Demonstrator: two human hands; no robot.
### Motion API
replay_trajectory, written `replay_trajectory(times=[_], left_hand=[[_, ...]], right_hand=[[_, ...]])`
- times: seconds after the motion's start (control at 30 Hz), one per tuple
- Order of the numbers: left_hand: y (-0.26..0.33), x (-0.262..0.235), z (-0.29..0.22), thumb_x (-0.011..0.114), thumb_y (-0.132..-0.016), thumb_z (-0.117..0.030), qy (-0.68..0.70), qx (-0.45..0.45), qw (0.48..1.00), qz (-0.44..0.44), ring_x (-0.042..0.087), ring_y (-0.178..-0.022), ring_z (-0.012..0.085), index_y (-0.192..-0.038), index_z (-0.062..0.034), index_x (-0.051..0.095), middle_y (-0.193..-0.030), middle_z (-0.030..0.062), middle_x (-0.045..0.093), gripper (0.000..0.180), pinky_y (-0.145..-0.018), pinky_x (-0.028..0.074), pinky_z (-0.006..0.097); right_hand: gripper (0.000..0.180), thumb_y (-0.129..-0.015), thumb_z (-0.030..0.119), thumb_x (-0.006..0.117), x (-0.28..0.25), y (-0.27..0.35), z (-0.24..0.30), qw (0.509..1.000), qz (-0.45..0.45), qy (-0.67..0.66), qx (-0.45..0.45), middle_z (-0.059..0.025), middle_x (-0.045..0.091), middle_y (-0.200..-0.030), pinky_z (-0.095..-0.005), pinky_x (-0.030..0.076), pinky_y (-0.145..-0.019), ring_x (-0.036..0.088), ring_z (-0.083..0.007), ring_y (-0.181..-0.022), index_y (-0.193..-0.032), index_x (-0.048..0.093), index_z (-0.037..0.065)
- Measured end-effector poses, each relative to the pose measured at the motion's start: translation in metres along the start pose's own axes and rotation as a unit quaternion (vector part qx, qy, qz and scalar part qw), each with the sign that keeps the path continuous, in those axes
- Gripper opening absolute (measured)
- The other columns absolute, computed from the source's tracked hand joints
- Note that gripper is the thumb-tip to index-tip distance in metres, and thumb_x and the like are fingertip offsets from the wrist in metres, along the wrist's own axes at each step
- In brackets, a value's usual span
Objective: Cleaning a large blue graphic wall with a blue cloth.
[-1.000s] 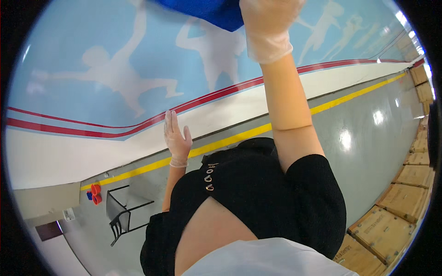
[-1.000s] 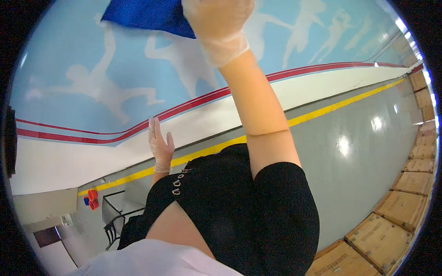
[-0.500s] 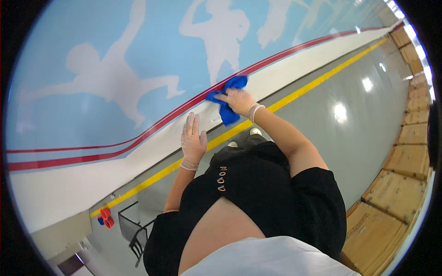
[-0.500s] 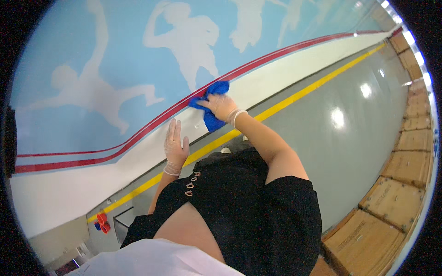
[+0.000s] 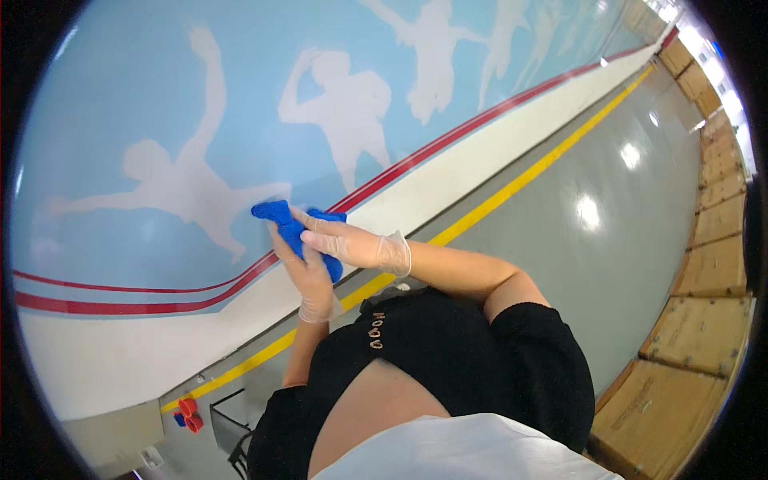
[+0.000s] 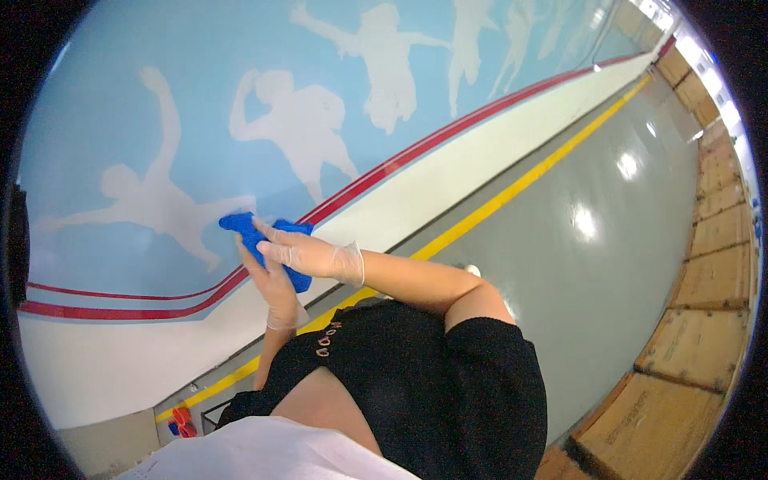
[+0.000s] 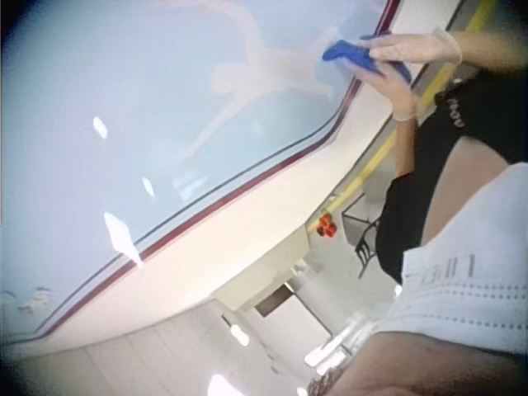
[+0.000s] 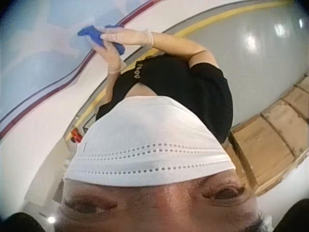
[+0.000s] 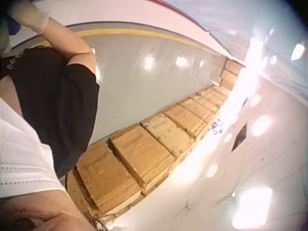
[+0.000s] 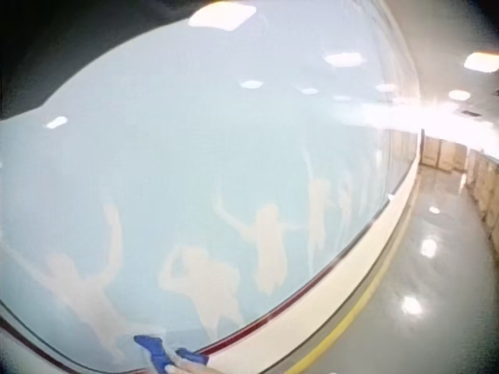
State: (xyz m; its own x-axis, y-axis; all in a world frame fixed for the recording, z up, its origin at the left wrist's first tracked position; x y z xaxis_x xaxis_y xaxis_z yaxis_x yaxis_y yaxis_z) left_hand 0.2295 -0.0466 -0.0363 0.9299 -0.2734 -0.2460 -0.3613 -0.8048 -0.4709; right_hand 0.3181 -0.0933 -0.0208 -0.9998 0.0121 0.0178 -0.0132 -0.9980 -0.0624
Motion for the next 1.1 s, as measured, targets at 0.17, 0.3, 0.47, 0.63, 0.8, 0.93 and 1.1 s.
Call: replay_trajectory(times=[0.17, 0.3, 0.47, 0.63, 0.8, 0.93, 1.1], left_hand=[[-0.065, -0.05, -0.027, 0.046, -0.102, -0.022, 0.168, -0.077, 0.958, -0.219, 0.063, -0.097, 0.0259, -0.135, 0.0015, 0.044, -0.111, 0.0157, 0.063, 0.041, -0.081, 0.053, 0.039], [-0.094, -0.098, -0.129, 0.058, -0.097, -0.016, 0.046, 0.143, 0.869, -0.472, 0.061, -0.095, 0.0236, -0.124, 0.0012, 0.054, -0.104, 0.0126, 0.061, 0.033, -0.075, 0.054, 0.034], [-0.1, -0.039, -0.239, 0.065, -0.091, -0.015, -0.182, 0.242, 0.749, -0.589, 0.061, -0.095, 0.0275, -0.113, -0.0024, 0.064, -0.107, 0.0146, 0.061, 0.025, -0.078, 0.052, 0.039], [-0.142, 0.107, -0.325, 0.071, -0.085, -0.026, -0.381, 0.236, 0.694, -0.563, 0.062, -0.091, 0.0329, -0.108, -0.0127, 0.068, -0.101, 0.0132, 0.064, 0.027, -0.073, 0.051, 0.045], [-0.165, 0.191, -0.389, 0.073, -0.079, -0.022, -0.368, 0.301, 0.692, -0.543, 0.061, -0.093, 0.0312, -0.107, -0.0142, 0.067, -0.098, 0.0081, 0.063, 0.03, -0.066, 0.051, 0.044], [-0.161, 0.337, -0.43, 0.058, -0.092, -0.022, -0.352, 0.392, 0.685, -0.504, 0.066, -0.095, 0.0247, -0.11, -0.0162, 0.069, -0.105, 0.0047, 0.067, 0.022, -0.081, 0.051, 0.038], [-0.145, 0.515, -0.439, 0.063, -0.076, -0.018, -0.379, 0.465, 0.762, -0.243, 0.058, -0.081, 0.0209, -0.109, -0.0166, 0.065, -0.101, 0.0029, 0.06, 0.032, -0.058, 0.045, 0.033]], right_hand=[[0.071, -0.101, 0.049, 0.044, -0.039, 0.038, 0.044, 0.992, 0.04, 0.045, -0.113, -0.0208, 0.043, -0.146, -0.0373, 0.031, -0.112, 0.045, -0.0273, -0.133, -0.155, 0.02, 0.009], [0.047, -0.102, 0.026, 0.045, -0.139, 0.097, 0.049, 0.987, -0.089, 0.089, -0.097, -0.0154, 0.064, -0.123, -0.0346, 0.042, -0.102, 0.059, -0.0237, -0.115, -0.145, 0.042, 0.006], [0.039, -0.102, 0.023, 0.048, -0.261, 0.21, 0.013, 0.98, -0.176, 0.091, -0.029, -0.0103, 0.067, -0.109, -0.0319, 0.046, -0.096, 0.061, -0.0168, -0.102, -0.134, 0.055, 0.002], [0.044, -0.101, 0.033, 0.049, -0.379, 0.333, -0.023, 0.94, -0.339, 0.006, 0.019, -0.0096, 0.068, -0.106, -0.0309, 0.045, -0.092, 0.061, -0.017, -0.099, -0.127, 0.06, -0.001], [0.043, -0.1, 0.034, 0.047, -0.441, 0.397, -0.027, 0.907, -0.417, 0.015, 0.059, -0.0083, 0.069, -0.101, -0.0293, 0.045, -0.087, 0.063, -0.0157, -0.092, -0.121, 0.064, 0.0], [0.043, -0.1, 0.034, 0.048, -0.466, 0.401, -0.011, 0.915, -0.402, 0.021, 0.032, -0.0084, 0.069, -0.099, -0.0292, 0.045, -0.086, 0.063, -0.0159, -0.09, -0.12, 0.065, 0.0], [0.045, -0.1, 0.036, 0.049, -0.482, 0.404, -0.008, 0.922, -0.386, 0.023, -0.007, -0.0084, 0.069, -0.099, -0.0294, 0.046, -0.085, 0.063, -0.0161, -0.09, -0.12, 0.065, -0.001]])
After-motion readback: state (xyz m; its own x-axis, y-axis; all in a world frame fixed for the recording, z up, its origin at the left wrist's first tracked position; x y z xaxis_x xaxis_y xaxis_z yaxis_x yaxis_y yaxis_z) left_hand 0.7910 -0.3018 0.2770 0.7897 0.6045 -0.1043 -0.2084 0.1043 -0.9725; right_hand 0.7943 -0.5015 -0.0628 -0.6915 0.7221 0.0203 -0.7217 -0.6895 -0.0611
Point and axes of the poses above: each hand's wrist, its own y-axis away from the middle knuckle, its own x-axis out of the palm, z = x × y, the point moved 10 cm from there along -y, towards the middle knuckle
